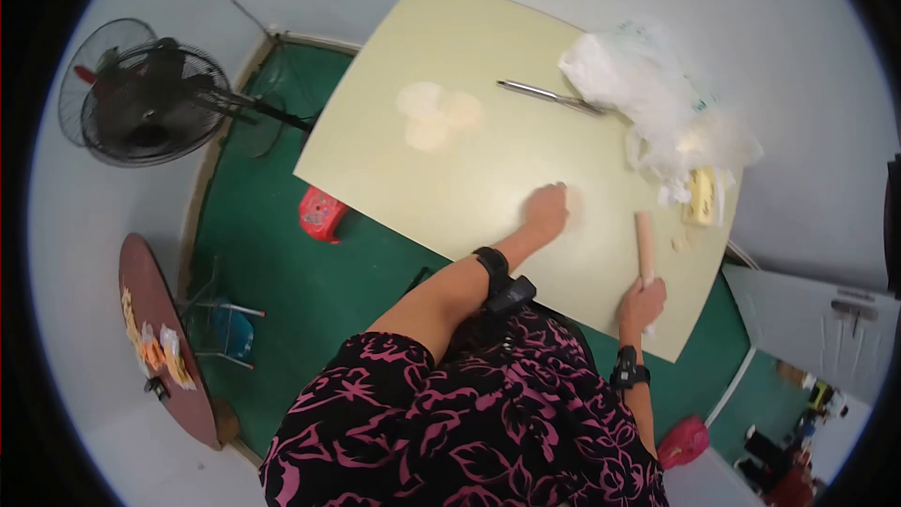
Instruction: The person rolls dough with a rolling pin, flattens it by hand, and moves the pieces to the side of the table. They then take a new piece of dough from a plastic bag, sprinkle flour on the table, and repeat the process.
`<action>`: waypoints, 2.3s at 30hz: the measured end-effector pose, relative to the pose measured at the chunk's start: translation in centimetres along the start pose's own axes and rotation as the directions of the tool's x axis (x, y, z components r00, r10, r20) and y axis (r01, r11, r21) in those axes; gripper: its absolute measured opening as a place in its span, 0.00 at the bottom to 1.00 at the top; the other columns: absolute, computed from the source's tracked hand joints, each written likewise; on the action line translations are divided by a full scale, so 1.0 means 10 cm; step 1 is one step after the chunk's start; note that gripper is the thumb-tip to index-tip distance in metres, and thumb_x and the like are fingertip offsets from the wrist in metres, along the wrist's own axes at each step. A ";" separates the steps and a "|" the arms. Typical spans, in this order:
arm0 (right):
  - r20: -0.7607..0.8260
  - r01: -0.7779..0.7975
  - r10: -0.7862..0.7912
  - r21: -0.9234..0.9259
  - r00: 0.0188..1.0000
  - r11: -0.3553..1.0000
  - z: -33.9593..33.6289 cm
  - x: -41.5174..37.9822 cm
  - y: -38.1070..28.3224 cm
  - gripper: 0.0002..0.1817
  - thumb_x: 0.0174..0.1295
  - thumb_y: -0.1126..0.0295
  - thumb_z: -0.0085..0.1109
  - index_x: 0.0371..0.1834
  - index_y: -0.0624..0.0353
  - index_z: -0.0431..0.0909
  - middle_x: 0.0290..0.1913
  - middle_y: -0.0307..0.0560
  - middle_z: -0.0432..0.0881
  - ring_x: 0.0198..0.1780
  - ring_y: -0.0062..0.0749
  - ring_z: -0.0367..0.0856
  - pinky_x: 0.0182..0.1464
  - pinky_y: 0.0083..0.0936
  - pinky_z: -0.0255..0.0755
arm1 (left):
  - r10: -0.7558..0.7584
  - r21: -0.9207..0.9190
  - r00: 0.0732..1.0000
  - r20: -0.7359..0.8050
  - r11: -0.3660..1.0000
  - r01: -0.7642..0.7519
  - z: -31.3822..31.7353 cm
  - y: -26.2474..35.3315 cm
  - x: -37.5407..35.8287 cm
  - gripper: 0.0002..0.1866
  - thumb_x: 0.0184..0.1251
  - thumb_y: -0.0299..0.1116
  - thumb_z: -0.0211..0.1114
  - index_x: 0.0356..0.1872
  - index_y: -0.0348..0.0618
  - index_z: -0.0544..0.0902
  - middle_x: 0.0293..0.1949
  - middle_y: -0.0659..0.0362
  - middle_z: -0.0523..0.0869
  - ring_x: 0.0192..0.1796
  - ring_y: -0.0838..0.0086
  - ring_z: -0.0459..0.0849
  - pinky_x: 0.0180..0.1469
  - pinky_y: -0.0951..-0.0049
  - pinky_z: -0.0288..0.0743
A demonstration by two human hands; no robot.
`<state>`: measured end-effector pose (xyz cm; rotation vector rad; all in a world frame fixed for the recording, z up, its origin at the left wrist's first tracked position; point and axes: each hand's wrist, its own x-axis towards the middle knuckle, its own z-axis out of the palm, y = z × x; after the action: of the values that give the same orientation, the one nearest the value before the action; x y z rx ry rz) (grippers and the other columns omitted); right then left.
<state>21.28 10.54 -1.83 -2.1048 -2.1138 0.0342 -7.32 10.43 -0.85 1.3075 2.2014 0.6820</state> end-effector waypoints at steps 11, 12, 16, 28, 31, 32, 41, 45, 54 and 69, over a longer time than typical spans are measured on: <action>-0.120 0.014 -0.011 0.021 0.993 1.000 0.05 -0.10 -0.01 0.22 0.58 0.64 0.58 0.53 0.63 0.68 0.54 0.55 0.73 0.56 0.51 0.70 0.53 0.47 0.65 | 0.152 -0.007 0.984 -0.088 0.988 -0.153 -0.20 0.04 -0.13 0.23 0.51 0.41 0.70 0.44 0.37 0.75 0.42 0.50 0.75 0.45 0.55 0.77 0.45 0.58 0.74; -0.124 0.019 -0.016 0.020 0.992 1.000 0.05 -0.11 0.00 0.22 0.58 0.64 0.58 0.52 0.63 0.68 0.54 0.55 0.73 0.56 0.50 0.70 0.53 0.47 0.65 | 0.187 0.066 0.981 -0.060 0.981 -0.183 -0.17 0.04 -0.14 0.23 0.51 0.41 0.69 0.44 0.38 0.74 0.42 0.51 0.75 0.45 0.56 0.77 0.44 0.58 0.74; -0.122 0.041 -0.037 0.029 0.992 0.999 0.07 -0.13 0.01 0.22 0.58 0.65 0.58 0.52 0.63 0.68 0.54 0.54 0.72 0.56 0.49 0.70 0.53 0.47 0.64 | 0.258 0.250 0.965 -0.048 0.938 -0.238 0.04 -0.05 -0.10 0.19 0.54 0.39 0.67 0.41 0.40 0.73 0.40 0.51 0.74 0.43 0.57 0.76 0.42 0.58 0.73; -0.098 0.052 -0.047 0.052 0.994 0.997 0.00 -0.16 0.00 0.21 0.58 0.65 0.57 0.52 0.63 0.67 0.55 0.54 0.72 0.59 0.49 0.68 0.56 0.47 0.62 | -0.022 0.000 0.998 -0.064 1.000 0.022 -0.18 0.03 0.03 0.14 0.60 0.38 0.62 0.37 0.36 0.75 0.36 0.45 0.80 0.39 0.53 0.82 0.41 0.58 0.77; -0.090 0.054 -0.048 0.059 0.995 0.997 0.00 -0.14 0.01 0.20 0.58 0.65 0.57 0.51 0.63 0.68 0.55 0.54 0.72 0.58 0.49 0.69 0.56 0.47 0.63 | 0.094 0.168 0.994 -0.058 0.982 -0.083 -0.11 -0.02 0.04 0.14 0.60 0.38 0.61 0.35 0.36 0.76 0.34 0.45 0.81 0.37 0.52 0.82 0.41 0.58 0.77; -0.084 0.050 -0.045 0.062 0.995 0.997 0.00 -0.15 0.02 0.20 0.59 0.65 0.57 0.51 0.63 0.68 0.55 0.54 0.72 0.58 0.49 0.69 0.56 0.47 0.63 | 0.105 0.180 0.992 -0.070 0.979 -0.091 -0.05 -0.07 0.07 0.14 0.60 0.39 0.61 0.34 0.36 0.77 0.34 0.45 0.81 0.37 0.52 0.82 0.41 0.57 0.77; -0.146 0.070 -0.065 0.034 0.987 0.997 0.01 -0.19 0.01 0.19 0.59 0.64 0.57 0.50 0.61 0.69 0.55 0.52 0.73 0.58 0.46 0.69 0.55 0.44 0.63 | -0.419 -0.834 0.838 0.349 0.268 0.482 -0.17 -0.46 0.38 0.11 0.58 0.33 0.54 0.27 0.34 0.76 0.25 0.51 0.83 0.21 0.72 0.81 0.23 0.75 0.75; -0.153 0.062 -0.056 0.039 0.987 0.997 0.01 -0.19 0.01 0.19 0.59 0.64 0.57 0.50 0.60 0.69 0.55 0.51 0.73 0.59 0.46 0.69 0.56 0.44 0.62 | -0.446 -0.636 0.837 0.318 0.554 0.537 -0.34 -0.26 0.26 0.15 0.61 0.38 0.57 0.31 0.33 0.77 0.25 0.51 0.83 0.24 0.68 0.82 0.26 0.73 0.76; -0.168 0.084 -0.072 0.066 0.983 0.994 0.04 -0.23 0.03 0.20 0.58 0.65 0.58 0.52 0.60 0.68 0.56 0.53 0.72 0.58 0.47 0.69 0.57 0.45 0.61 | 0.520 0.403 0.843 -0.135 0.806 -0.433 -0.21 -0.09 0.03 0.20 0.58 0.41 0.62 0.48 0.40 0.76 0.53 0.50 0.76 0.57 0.58 0.73 0.57 0.53 0.64; -0.211 0.113 -0.095 0.073 0.973 0.991 0.07 -0.24 0.02 0.22 0.57 0.66 0.59 0.53 0.61 0.68 0.54 0.53 0.73 0.58 0.45 0.70 0.56 0.44 0.61 | 0.649 0.311 0.753 0.108 0.698 -0.645 -0.45 -0.63 0.08 0.06 0.56 0.31 0.63 0.34 0.44 0.78 0.47 0.56 0.77 0.54 0.63 0.72 0.56 0.58 0.60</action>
<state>21.39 8.17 -2.74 -1.8585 -2.0574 -0.1018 -14.59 7.74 -1.54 2.3204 1.8770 0.5576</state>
